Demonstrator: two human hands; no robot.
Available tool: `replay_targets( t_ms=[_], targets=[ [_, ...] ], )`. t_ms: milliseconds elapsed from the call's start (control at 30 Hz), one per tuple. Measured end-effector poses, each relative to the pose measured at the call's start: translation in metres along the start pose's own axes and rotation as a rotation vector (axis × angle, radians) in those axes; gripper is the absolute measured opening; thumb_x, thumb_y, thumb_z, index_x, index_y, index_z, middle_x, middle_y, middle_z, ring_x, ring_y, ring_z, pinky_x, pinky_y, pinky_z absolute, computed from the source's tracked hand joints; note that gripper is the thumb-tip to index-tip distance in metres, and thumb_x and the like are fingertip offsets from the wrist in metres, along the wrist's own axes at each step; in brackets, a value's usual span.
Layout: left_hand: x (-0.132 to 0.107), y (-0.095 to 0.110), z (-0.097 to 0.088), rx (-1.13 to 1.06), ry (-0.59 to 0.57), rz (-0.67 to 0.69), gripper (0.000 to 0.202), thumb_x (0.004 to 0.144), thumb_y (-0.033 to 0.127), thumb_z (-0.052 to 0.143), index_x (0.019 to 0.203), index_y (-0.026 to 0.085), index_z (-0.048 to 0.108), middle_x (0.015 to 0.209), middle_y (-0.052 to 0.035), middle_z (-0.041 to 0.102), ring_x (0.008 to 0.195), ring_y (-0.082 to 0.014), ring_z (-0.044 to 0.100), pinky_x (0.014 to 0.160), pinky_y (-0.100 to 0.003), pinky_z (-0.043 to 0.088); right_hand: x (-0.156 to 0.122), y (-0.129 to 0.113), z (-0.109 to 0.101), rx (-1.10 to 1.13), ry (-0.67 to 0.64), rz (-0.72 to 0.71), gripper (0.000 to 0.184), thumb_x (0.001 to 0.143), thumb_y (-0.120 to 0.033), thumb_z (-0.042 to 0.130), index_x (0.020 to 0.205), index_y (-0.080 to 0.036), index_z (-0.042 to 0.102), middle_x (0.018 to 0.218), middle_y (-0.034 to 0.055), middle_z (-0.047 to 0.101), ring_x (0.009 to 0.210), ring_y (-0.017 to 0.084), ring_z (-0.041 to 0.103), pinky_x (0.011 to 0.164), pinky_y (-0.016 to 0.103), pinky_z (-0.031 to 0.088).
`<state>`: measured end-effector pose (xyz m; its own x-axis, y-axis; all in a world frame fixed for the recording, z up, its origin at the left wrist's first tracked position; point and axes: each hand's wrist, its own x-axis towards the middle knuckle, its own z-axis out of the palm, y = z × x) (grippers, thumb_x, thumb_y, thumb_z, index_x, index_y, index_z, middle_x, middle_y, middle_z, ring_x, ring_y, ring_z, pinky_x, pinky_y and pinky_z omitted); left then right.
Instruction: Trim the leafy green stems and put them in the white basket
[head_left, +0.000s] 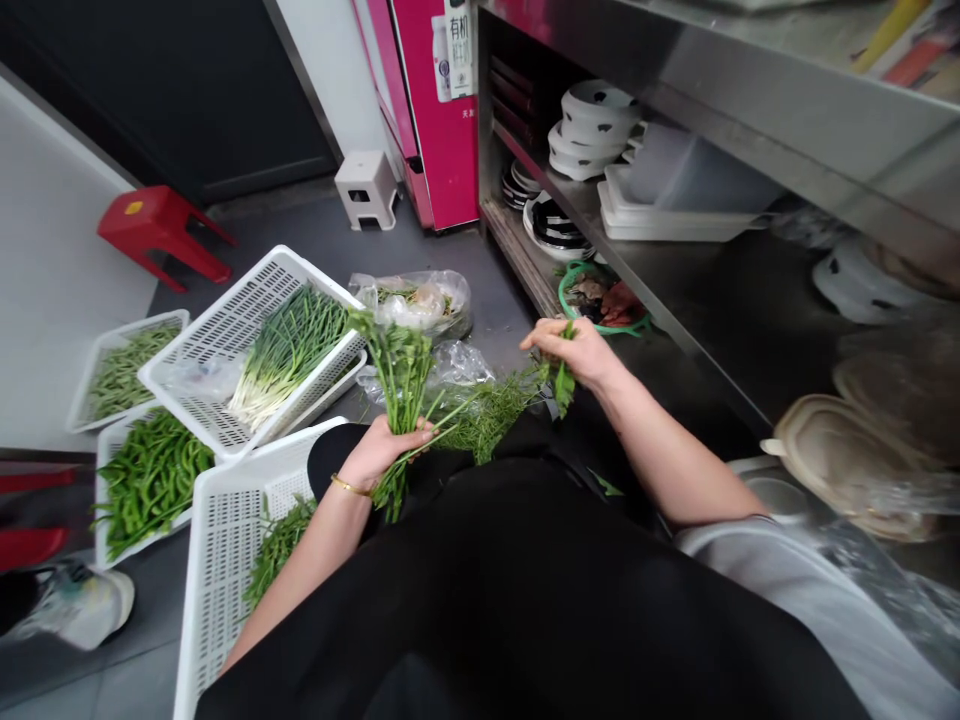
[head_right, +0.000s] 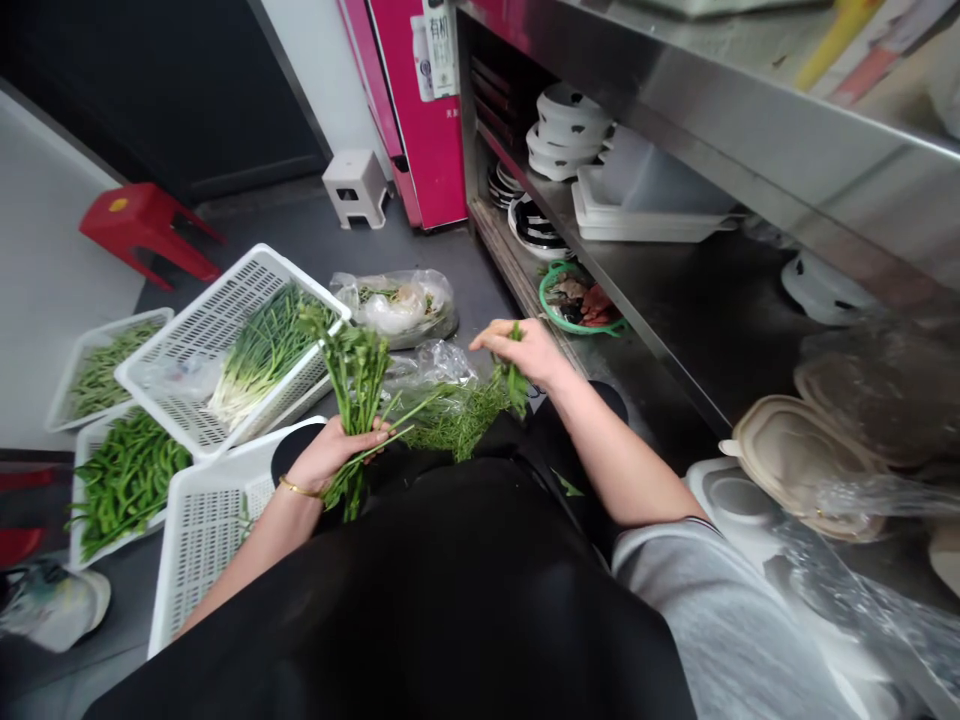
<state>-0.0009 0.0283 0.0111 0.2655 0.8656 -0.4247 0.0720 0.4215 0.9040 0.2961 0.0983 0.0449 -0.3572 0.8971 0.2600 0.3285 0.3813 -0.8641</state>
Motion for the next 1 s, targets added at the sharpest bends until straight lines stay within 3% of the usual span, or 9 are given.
replay_targets(
  t_ms=[100, 200, 300, 400, 600, 733, 767, 833, 1000],
  targets=[
    [0.006, 0.005, 0.009, -0.016, -0.004, -0.017, 0.022, 0.058, 0.025, 0.078, 0.07, 0.011, 0.065, 0.059, -0.0006, 0.059, 0.049, -0.0099, 0.05, 0.045, -0.022, 0.039, 0.004, -0.021, 0.026, -0.222, -0.234, -0.198, 0.025, 0.086, -0.031, 0.05, 0.086, -0.016, 0.07, 0.086, 0.006, 0.063, 0.078, 0.013, 0.057, 0.067, 0.025, 0.041],
    [0.01, 0.008, 0.016, -0.032, -0.032, 0.015, 0.024, 0.058, 0.025, 0.078, 0.071, 0.011, 0.065, 0.06, -0.0003, 0.06, 0.049, -0.01, 0.05, 0.045, -0.022, 0.039, 0.006, -0.032, 0.06, -0.546, -0.551, -0.308, 0.021, 0.084, -0.021, 0.049, 0.086, -0.016, 0.069, 0.086, 0.0075, 0.065, 0.069, 0.013, 0.056, 0.059, 0.024, 0.037],
    [0.01, 0.006, 0.016, 0.01, -0.073, 0.031, 0.023, 0.058, 0.024, 0.078, 0.072, 0.01, 0.066, 0.059, -0.0005, 0.059, 0.051, -0.0101, 0.051, 0.047, -0.021, 0.039, 0.006, -0.028, 0.078, -0.608, -0.753, -0.345, 0.02, 0.083, -0.021, 0.049, 0.079, -0.014, 0.067, 0.075, 0.0068, 0.066, 0.061, 0.013, 0.054, 0.055, 0.024, 0.033],
    [0.008, 0.001, 0.012, -0.025, -0.108, 0.003, 0.023, 0.06, 0.026, 0.077, 0.074, 0.01, 0.066, 0.057, -0.0008, 0.059, 0.049, -0.0106, 0.051, 0.045, -0.022, 0.039, 0.004, -0.016, 0.075, -0.409, -0.663, -0.27, 0.023, 0.085, -0.024, 0.047, 0.076, -0.013, 0.065, 0.074, 0.0059, 0.066, 0.065, 0.012, 0.056, 0.061, 0.023, 0.036],
    [0.007, -0.003, -0.001, -0.096, 0.026, -0.06, 0.026, 0.057, 0.025, 0.078, 0.076, 0.011, 0.067, 0.055, -0.0005, 0.061, 0.047, -0.0106, 0.053, 0.045, -0.022, 0.041, 0.0, 0.013, 0.042, 0.073, -0.346, 0.162, 0.025, 0.082, -0.033, 0.051, 0.074, -0.013, 0.063, 0.061, -0.0003, 0.062, 0.058, 0.009, 0.055, 0.061, 0.021, 0.04],
    [0.009, -0.003, 0.0, -0.07, 0.081, -0.033, 0.024, 0.057, 0.025, 0.078, 0.073, 0.01, 0.067, 0.052, 0.0001, 0.06, 0.045, -0.0099, 0.052, 0.046, -0.022, 0.04, -0.002, 0.03, 0.016, 0.248, 0.16, 0.331, 0.027, 0.08, -0.039, 0.051, 0.073, -0.014, 0.059, 0.055, -0.0025, 0.055, 0.047, 0.008, 0.046, 0.051, 0.02, 0.036],
    [0.01, -0.003, 0.002, -0.062, 0.1, -0.032, 0.024, 0.057, 0.026, 0.077, 0.072, 0.011, 0.067, 0.052, 0.0001, 0.06, 0.046, -0.0103, 0.052, 0.046, -0.022, 0.04, -0.003, 0.03, 0.011, 0.238, 0.216, 0.336, 0.028, 0.081, -0.039, 0.049, 0.073, -0.014, 0.058, 0.055, -0.0027, 0.054, 0.046, 0.008, 0.045, 0.05, 0.02, 0.035],
    [0.013, -0.003, 0.007, -0.033, 0.146, -0.02, 0.022, 0.057, 0.026, 0.077, 0.07, 0.011, 0.066, 0.053, 0.0003, 0.06, 0.047, -0.011, 0.053, 0.047, -0.022, 0.04, -0.005, 0.02, 0.01, 0.112, 0.15, 0.264, 0.029, 0.083, -0.039, 0.048, 0.074, -0.014, 0.059, 0.058, -0.0008, 0.056, 0.051, 0.009, 0.048, 0.053, 0.021, 0.037],
    [0.021, 0.0, 0.022, 0.139, 0.174, 0.047, 0.016, 0.062, 0.025, 0.074, 0.066, 0.011, 0.066, 0.055, -0.0003, 0.061, 0.051, -0.0113, 0.053, 0.051, -0.023, 0.041, -0.004, -0.028, 0.052, -0.579, -0.427, -0.122, 0.018, 0.084, -0.023, 0.05, 0.088, -0.012, 0.063, 0.086, 0.0112, 0.067, 0.075, 0.017, 0.061, 0.064, 0.026, 0.041]
  ],
)
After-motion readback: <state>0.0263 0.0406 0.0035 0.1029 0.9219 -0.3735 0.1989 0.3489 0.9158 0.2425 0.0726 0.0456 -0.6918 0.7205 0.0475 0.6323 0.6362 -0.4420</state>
